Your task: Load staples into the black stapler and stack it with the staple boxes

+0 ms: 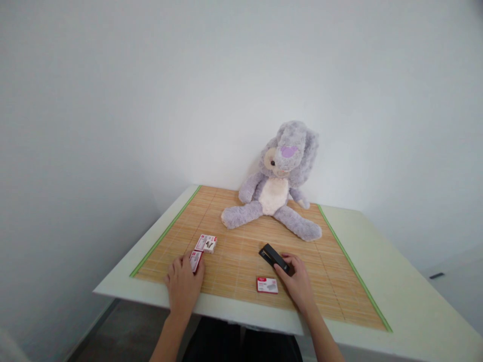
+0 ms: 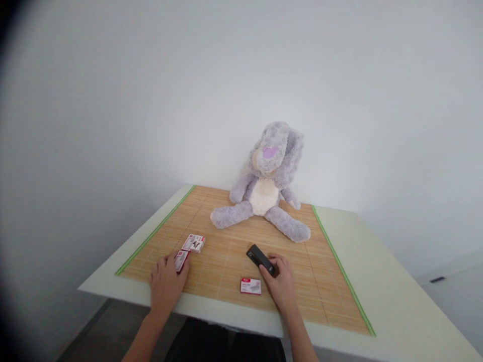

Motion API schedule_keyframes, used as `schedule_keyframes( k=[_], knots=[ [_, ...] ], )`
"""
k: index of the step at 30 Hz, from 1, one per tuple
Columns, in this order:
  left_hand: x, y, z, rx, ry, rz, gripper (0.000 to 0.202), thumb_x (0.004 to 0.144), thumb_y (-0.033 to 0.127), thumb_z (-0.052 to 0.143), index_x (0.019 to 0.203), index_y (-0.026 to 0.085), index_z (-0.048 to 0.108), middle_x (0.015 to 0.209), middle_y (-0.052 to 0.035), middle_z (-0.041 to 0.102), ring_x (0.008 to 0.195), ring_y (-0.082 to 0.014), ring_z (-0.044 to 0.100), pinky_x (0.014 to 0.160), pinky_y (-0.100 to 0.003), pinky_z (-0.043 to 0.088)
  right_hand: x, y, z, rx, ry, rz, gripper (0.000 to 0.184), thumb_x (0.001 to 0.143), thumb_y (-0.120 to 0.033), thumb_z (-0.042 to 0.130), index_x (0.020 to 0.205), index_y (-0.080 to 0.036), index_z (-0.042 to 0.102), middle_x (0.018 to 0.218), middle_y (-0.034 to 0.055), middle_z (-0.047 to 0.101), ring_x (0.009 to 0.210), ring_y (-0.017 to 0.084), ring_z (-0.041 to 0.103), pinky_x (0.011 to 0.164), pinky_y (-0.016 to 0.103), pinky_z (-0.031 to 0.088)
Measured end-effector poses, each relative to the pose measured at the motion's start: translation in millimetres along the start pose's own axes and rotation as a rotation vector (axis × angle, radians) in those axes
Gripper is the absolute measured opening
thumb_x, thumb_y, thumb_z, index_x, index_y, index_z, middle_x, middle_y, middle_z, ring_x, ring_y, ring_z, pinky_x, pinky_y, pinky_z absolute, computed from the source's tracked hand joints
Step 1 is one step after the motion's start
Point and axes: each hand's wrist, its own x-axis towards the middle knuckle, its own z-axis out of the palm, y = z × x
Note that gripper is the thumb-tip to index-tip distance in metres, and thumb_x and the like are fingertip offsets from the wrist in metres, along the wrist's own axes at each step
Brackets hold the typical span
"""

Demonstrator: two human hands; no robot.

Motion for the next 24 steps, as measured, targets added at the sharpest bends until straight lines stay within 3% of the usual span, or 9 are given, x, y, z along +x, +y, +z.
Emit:
schedule_keyframes(
  k=[10,18,24],
  knots=[
    [-3,1,-3.2,-0.034,-0.017,0.078,0.038,0.101,0.041,0.049,0.130,0.022,0.063,0.116,-0.0108,0.060,0.110,-0.0305,0.055,0.092,-0.043,0.041,-1,2,1,0.007,0.025,-0.005,0.020,0.086,-0.045,0.072,0.089,-0.025,0.069,0.116,0.0096,0.073,0.110,0.030,0.066,0.098,0.046,0.050],
    [-17,23,-4.9,-0.161,-0.038,0.173,0.044,0.098,0.037,0.056,0.141,0.028,0.058,0.115,-0.0092,0.060,0.107,-0.0291,0.057,0.093,-0.042,0.045,-1,3,2,0.016,0.021,0.000,0.021,0.086,-0.045,0.072,0.090,-0.025,0.070,0.115,0.0097,0.073,0.108,0.029,0.067,0.096,0.046,0.051],
    [-31,45,-17.0,-0.234,-0.013,0.212,0.040,0.097,0.036,0.056,0.136,0.028,0.062,0.129,-0.0113,0.059,0.119,-0.0325,0.054,0.101,-0.049,0.042,-2,3,3,0.024,0.015,0.008,0.021,0.087,-0.045,0.072,0.091,-0.025,0.068,0.116,0.0089,0.073,0.108,0.028,0.066,0.097,0.045,0.051]
  ],
)
